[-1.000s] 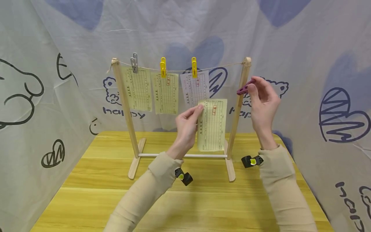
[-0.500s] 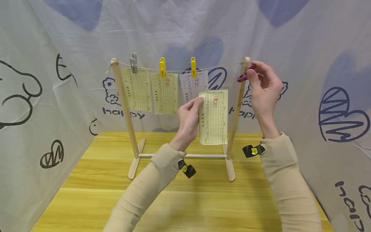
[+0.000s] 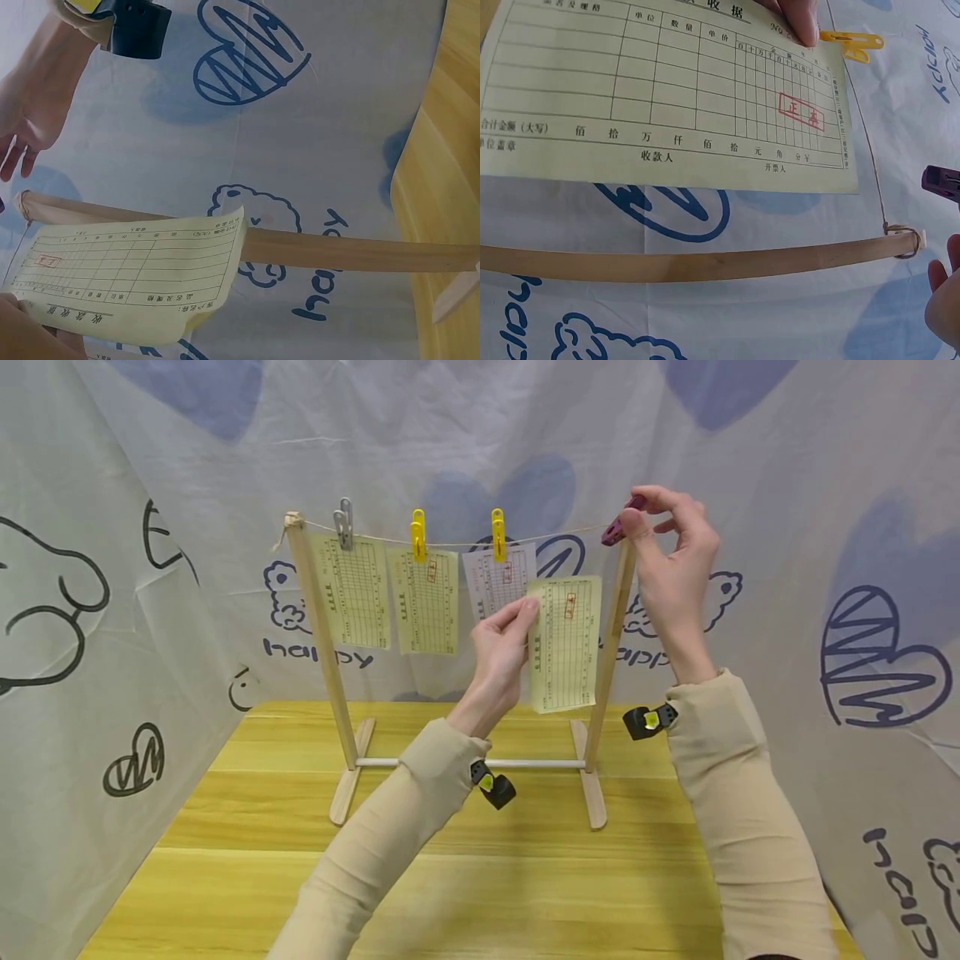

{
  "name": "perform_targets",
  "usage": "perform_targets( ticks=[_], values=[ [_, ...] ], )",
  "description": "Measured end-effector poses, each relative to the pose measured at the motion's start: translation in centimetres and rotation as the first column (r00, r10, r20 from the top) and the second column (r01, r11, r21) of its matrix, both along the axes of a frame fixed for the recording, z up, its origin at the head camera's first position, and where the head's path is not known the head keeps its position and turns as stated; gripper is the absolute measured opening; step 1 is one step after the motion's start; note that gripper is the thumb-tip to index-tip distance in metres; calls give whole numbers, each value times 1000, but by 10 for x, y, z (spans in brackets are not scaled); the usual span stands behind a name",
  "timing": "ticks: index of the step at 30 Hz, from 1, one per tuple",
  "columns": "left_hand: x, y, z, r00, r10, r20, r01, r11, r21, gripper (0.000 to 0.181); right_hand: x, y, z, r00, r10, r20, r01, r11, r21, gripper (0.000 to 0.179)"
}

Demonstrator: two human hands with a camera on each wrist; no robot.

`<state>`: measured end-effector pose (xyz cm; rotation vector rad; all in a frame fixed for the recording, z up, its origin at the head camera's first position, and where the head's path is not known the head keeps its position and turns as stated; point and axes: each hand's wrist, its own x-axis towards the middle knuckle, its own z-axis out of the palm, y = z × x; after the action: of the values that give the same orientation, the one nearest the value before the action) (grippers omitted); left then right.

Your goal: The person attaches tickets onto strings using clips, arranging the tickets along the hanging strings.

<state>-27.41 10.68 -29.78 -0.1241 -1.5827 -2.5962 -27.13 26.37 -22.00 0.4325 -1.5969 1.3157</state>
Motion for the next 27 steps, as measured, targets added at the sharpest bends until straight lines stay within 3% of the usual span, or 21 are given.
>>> perform_targets(
  ticks=[8, 12, 19, 27],
  values=[
    [-5, 4, 8, 999, 43, -4, -43, 999, 31, 22, -1, -7, 13, 1000, -25, 8, 25, 999, 24, 32],
    [-9, 8, 11, 998, 64, -19, -63, 997, 46, 22, -10, -3, 16, 999, -46, 17, 45, 997, 61, 30],
    [-14, 17, 13, 994, 103, -22, -102, 994, 50, 20, -24, 7, 20, 991, -121, 59, 109, 979, 174, 24],
    [-18, 23, 16, 992, 124, -18, -122, 989, 77, 19, -29, 7, 31, 979, -120, 162, 84, 974, 212, 8]
  ],
)
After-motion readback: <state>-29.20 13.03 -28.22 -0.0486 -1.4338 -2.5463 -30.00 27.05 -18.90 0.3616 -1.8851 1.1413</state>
